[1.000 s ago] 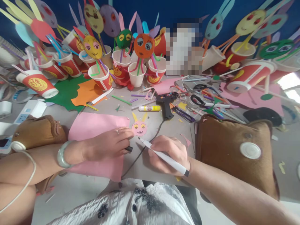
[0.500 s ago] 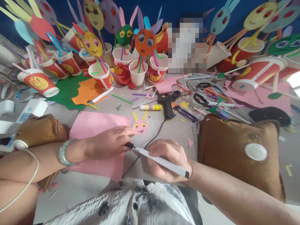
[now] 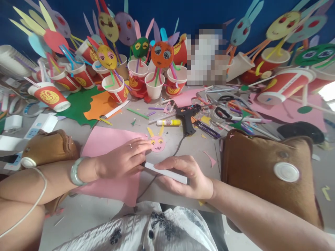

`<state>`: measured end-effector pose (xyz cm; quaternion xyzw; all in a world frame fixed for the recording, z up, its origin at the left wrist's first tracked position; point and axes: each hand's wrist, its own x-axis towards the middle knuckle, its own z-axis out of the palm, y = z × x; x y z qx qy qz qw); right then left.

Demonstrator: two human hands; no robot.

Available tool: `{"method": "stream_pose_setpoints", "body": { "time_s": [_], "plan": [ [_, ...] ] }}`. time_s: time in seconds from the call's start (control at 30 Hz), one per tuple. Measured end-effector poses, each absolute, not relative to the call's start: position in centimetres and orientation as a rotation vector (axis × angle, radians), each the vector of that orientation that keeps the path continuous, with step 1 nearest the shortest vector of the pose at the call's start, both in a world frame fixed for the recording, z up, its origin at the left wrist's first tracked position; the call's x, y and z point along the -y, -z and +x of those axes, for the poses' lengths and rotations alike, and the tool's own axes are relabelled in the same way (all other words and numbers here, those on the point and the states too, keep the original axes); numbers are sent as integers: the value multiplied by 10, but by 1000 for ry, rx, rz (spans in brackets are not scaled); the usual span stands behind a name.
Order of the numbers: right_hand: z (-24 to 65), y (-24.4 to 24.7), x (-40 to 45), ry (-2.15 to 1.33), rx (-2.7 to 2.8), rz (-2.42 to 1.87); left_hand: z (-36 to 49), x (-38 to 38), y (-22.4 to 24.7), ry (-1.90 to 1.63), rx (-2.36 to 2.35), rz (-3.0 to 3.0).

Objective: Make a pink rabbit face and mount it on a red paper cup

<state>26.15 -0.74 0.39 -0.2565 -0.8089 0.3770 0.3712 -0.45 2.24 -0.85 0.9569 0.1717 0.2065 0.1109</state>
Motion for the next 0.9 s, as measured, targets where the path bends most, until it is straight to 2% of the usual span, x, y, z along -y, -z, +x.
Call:
{"method": "stream_pose_setpoints", "body": {
  "time_s": [0.43, 0.9],
  "plan": [
    [260, -6, 7, -601, 2091, -735, -7, -22, 2, -666, -571, 2943],
    [255, -3, 12, -406, 2282, -684, -5, -14, -9, -701, -576, 2924]
  ]
}}
